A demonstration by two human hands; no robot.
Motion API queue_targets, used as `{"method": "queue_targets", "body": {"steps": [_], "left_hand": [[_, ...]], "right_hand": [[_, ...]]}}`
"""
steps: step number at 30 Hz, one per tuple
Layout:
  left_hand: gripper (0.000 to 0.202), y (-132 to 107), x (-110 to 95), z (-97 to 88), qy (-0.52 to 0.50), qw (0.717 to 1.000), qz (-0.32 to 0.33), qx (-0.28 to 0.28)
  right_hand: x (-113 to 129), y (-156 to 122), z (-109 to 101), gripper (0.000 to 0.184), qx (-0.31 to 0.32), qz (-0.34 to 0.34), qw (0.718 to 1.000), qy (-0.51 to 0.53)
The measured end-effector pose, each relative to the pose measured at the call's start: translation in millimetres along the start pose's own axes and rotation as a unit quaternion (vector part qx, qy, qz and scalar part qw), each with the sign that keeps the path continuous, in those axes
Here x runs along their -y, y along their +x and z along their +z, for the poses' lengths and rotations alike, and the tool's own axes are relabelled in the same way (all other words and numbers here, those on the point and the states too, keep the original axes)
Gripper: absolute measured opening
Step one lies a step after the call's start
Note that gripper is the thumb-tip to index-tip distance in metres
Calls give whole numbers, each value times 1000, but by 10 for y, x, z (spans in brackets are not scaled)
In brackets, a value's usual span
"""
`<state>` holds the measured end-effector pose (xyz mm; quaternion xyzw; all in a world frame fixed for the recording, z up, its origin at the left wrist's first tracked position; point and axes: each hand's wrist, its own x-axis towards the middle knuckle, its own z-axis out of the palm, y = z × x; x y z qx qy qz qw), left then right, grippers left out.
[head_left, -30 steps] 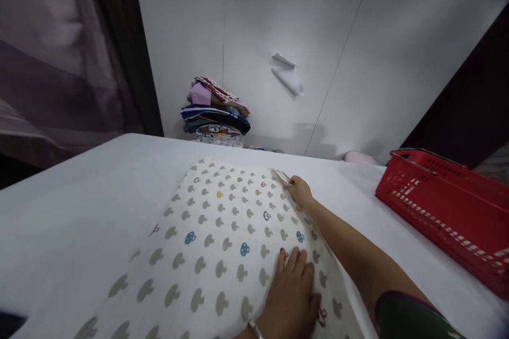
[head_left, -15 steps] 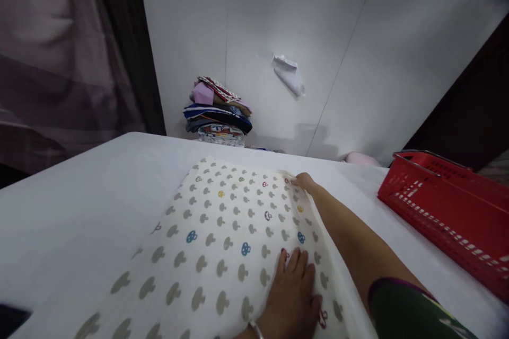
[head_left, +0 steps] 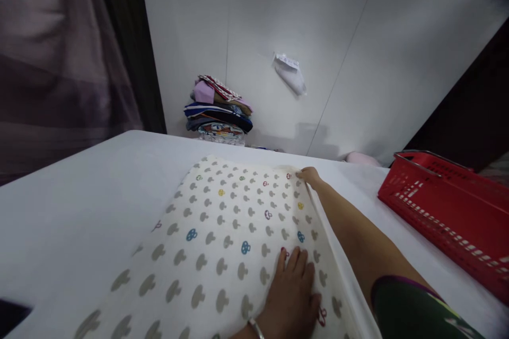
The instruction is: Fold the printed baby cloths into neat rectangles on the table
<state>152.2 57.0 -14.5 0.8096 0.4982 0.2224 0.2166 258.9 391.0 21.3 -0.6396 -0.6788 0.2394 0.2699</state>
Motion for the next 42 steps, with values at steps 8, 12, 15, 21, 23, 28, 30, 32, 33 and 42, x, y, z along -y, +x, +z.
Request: {"method": "queue_targets", "body": {"steps": [8, 12, 15, 21, 23, 28, 30, 32, 33, 42], "left_hand": [[54, 1, 25, 32, 10, 1000, 4, -4], [53, -5, 29, 44, 12, 1000, 6, -7], [52, -7, 25, 38, 13, 1000, 7, -5], [53, 9, 20, 19, 8, 1000, 2, 4], [54, 12, 17, 16, 2, 1000, 0, 7], [54, 12, 15, 32, -7, 1000, -5, 4], [54, 15, 18, 41, -7, 1000, -3, 1], [54, 18, 19, 43, -7, 1000, -3, 0], [55, 20, 18, 41, -6, 1000, -4, 1], [54, 22, -2, -21, -16, 1000, -5, 13]], "right_hand": [[-73, -55, -74, 16, 14, 68, 996, 60], [-88, -61, -64, 21, 12, 64, 996, 66], [-125, -40, -36, 35, 3, 63, 997, 54], [-259, -39, 78, 34, -27, 47, 998, -13], [-286, -59, 111, 33, -33, 32, 998, -39], [-271, -130, 135, 43, -37, -15, 996, -84], [-243, -159, 132, 44, -41, -39, 994, -94], [-212, -186, 130, 42, -49, -67, 991, -103], [-197, -199, 130, 40, -53, -84, 989, -108], [-154, -226, 152, 34, -25, -160, 973, -167]]}}
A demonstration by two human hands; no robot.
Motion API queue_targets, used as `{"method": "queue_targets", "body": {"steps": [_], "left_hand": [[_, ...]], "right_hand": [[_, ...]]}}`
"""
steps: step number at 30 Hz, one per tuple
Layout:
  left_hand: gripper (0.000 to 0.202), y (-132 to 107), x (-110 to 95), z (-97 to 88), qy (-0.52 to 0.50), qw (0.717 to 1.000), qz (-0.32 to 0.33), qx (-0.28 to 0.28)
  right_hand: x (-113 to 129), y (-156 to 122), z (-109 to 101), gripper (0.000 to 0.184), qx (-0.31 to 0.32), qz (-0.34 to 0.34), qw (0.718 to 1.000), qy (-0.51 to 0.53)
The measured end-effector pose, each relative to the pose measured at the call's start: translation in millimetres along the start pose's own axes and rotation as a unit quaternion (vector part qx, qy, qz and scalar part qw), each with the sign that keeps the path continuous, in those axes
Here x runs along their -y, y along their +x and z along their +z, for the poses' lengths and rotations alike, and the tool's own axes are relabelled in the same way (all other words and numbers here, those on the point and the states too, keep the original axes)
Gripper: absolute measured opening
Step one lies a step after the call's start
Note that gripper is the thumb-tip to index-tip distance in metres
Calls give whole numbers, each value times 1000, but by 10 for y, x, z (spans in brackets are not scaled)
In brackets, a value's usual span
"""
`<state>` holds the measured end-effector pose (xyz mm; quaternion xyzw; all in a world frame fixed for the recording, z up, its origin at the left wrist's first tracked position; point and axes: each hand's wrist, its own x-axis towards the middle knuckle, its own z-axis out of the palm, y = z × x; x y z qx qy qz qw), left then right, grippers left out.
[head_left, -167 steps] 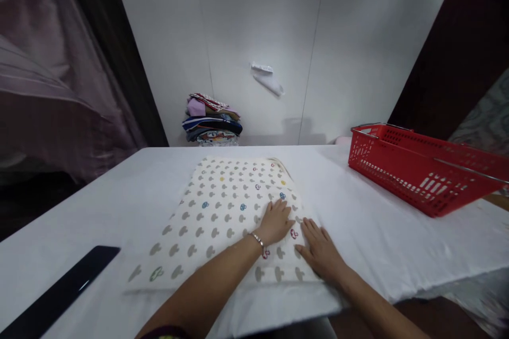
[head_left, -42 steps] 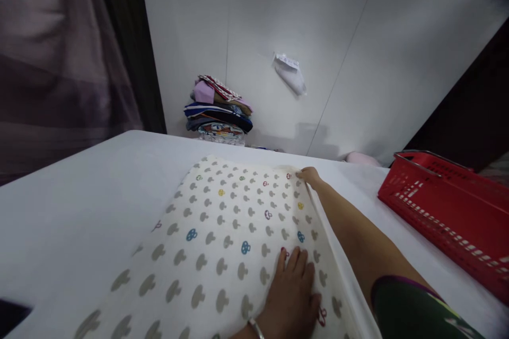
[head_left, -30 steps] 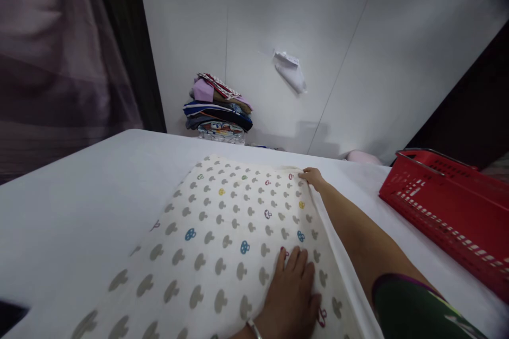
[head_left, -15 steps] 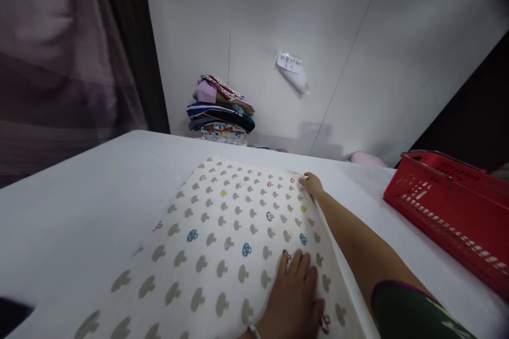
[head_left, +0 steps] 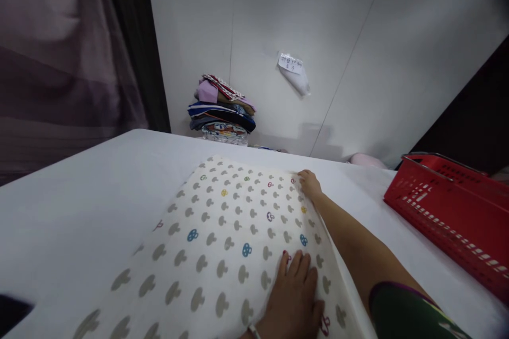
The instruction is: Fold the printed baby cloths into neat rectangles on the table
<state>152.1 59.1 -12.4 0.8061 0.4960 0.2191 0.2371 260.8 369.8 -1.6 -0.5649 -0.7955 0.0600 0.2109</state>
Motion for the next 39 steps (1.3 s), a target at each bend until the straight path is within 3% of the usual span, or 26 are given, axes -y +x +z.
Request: {"method": "queue_targets", "body": {"steps": [12, 22, 31, 39], "left_hand": [[55, 0, -1, 3, -1, 1000, -4, 7], [60, 16, 19, -3, -9, 1000, 0, 23], [59, 22, -11, -68, 0, 999, -11, 49], [60, 32, 27, -1, 10, 999, -3, 34]], "right_hand": [[47, 40, -3, 21, 12, 48, 999, -14], [95, 147, 4, 19, 2, 146, 989, -6], [108, 92, 18, 21, 17, 131, 990, -43], [124, 37, 2, 35, 28, 102, 992, -69]]}}
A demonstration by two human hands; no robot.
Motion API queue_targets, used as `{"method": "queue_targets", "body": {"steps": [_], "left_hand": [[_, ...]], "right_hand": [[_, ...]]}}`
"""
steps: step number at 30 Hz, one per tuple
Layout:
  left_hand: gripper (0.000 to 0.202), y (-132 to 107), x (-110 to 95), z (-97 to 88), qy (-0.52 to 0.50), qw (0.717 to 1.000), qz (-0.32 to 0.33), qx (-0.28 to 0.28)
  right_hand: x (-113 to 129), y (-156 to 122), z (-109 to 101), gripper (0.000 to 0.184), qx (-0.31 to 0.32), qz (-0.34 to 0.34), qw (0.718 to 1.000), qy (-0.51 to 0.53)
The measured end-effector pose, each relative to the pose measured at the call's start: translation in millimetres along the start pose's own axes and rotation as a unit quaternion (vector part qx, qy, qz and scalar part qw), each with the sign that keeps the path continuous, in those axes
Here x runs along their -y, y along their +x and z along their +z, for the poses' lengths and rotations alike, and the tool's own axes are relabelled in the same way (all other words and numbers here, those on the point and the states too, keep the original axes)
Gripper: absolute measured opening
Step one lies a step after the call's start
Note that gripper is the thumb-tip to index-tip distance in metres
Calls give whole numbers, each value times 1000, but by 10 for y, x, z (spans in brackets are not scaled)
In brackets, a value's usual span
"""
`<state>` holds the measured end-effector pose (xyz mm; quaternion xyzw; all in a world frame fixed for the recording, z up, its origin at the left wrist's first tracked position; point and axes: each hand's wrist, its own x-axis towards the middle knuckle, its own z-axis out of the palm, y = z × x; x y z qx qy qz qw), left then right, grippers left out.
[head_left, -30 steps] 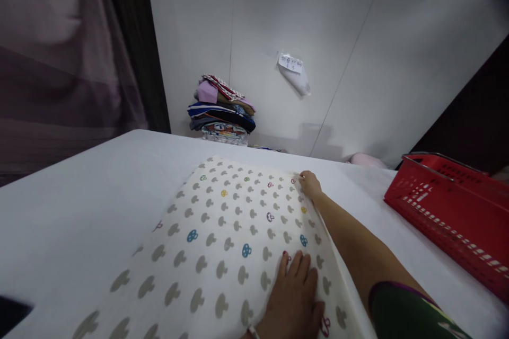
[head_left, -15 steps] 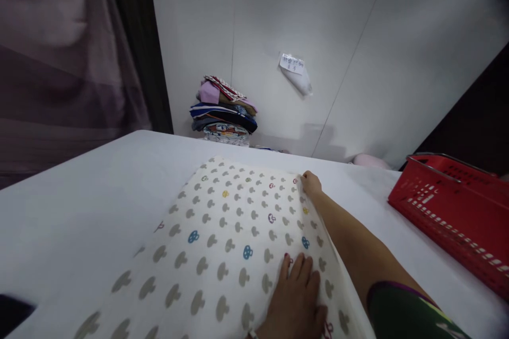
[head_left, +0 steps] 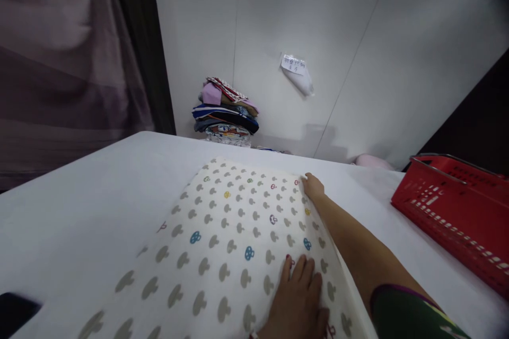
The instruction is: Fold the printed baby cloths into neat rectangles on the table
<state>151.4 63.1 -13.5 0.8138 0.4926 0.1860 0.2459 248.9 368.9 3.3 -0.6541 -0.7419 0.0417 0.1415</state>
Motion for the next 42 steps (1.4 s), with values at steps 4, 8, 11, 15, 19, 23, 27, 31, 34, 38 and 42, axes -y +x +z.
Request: {"method": "queue_targets", "body": {"steps": [4, 8, 11, 15, 19, 23, 27, 31, 34, 38, 42], "left_hand": [[57, -5, -4, 19, -1, 1000, -2, -9], [56, -17, 3, 50, 7, 1000, 5, -27], [55, -28, 5, 64, 7, 999, 4, -38], [52, -47, -17, 32, 11, 999, 1, -51], [51, -67, -47, -9, 11, 998, -2, -58], [51, -75, -68, -22, 10, 998, -3, -61], [50, -74, -66, -20, 23, 998, -2, -66], [50, -62, -51, -2, 41, 997, 5, -66], [53, -47, -47, 10, 53, 996, 9, -70], [51, -45, -53, -10, 76, 995, 9, -66], [48, -74, -66, -67, 88, 994, 13, -58]], "right_hand": [[69, -202, -11, 45, -47, -103, 994, -9], [108, -425, 51, 57, 10, -267, 964, -6], [143, -467, 61, 60, 104, -232, 967, -22], [240, -464, -31, 59, 140, -187, 972, -36], [275, -661, -103, 58, 114, -204, 972, -33], [196, -950, -95, 58, 100, -220, 970, -17], [203, -1114, -168, 58, 120, -204, 972, -6], [252, -1389, -290, 60, 83, -209, 974, 18], [130, -1739, -322, 58, 59, -211, 974, 64], [-273, -2112, -343, 50, -39, -162, 967, 192], [-669, -2198, -417, 39, -85, 6, 934, 347]]}}
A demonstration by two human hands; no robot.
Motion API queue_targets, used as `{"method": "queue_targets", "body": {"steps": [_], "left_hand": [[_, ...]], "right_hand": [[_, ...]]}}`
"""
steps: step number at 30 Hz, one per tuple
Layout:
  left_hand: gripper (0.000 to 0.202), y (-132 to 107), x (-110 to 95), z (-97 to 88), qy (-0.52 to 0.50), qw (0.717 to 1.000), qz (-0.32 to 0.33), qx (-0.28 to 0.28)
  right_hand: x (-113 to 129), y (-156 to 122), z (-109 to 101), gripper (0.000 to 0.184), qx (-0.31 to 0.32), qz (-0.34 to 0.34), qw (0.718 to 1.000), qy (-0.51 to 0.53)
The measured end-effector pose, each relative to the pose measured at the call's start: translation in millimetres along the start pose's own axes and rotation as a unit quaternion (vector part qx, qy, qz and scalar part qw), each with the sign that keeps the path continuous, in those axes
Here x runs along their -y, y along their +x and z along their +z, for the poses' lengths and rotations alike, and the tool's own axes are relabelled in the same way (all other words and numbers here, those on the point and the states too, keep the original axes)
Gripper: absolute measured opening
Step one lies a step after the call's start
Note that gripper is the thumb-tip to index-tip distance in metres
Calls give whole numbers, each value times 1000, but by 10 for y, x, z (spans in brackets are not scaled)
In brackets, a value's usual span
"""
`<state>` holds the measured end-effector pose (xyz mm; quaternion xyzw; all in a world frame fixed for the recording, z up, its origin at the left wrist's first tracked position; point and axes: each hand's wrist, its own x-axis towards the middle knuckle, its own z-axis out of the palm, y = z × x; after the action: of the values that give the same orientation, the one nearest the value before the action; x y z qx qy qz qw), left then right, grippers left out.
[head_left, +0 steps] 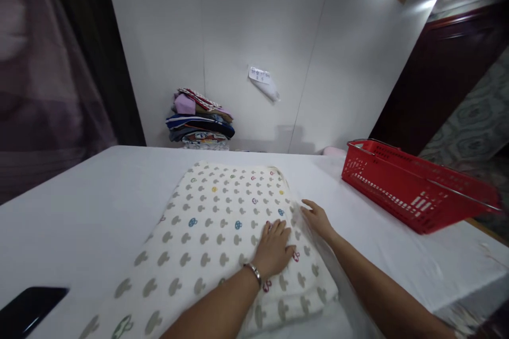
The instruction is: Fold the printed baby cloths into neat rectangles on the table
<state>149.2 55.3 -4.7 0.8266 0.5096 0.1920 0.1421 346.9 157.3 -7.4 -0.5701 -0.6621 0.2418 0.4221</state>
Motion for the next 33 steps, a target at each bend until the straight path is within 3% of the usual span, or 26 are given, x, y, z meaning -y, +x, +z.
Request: {"method": "queue_targets", "body": {"steps": [3, 6, 12, 17, 25, 33], "left_hand": [[49, -13, -11, -40, -2, 1000, -7, 12], [50, 15, -26, -97, -13, 999, -24, 42], [38, 313, -100, -453, -78, 984, -83, 134], [31, 856, -204, -666, -68, 977, -176, 94], [23, 1795, -88, -321, -14, 959, -281, 29], [43, 2045, 52, -106, 2, 928, -372, -11]], "right_hand": [[-46, 73, -115, 30, -32, 130, 981, 141], [-18, 168, -106, 28, -61, 192, 948, 245], [-80, 326, 79, 27, -80, 189, 927, 313], [-252, 305, 178, 37, -88, 155, 920, 348], [-364, 305, 293, 40, -46, 65, 967, 243], [-367, 267, 334, 38, -18, 28, 987, 156]]}}
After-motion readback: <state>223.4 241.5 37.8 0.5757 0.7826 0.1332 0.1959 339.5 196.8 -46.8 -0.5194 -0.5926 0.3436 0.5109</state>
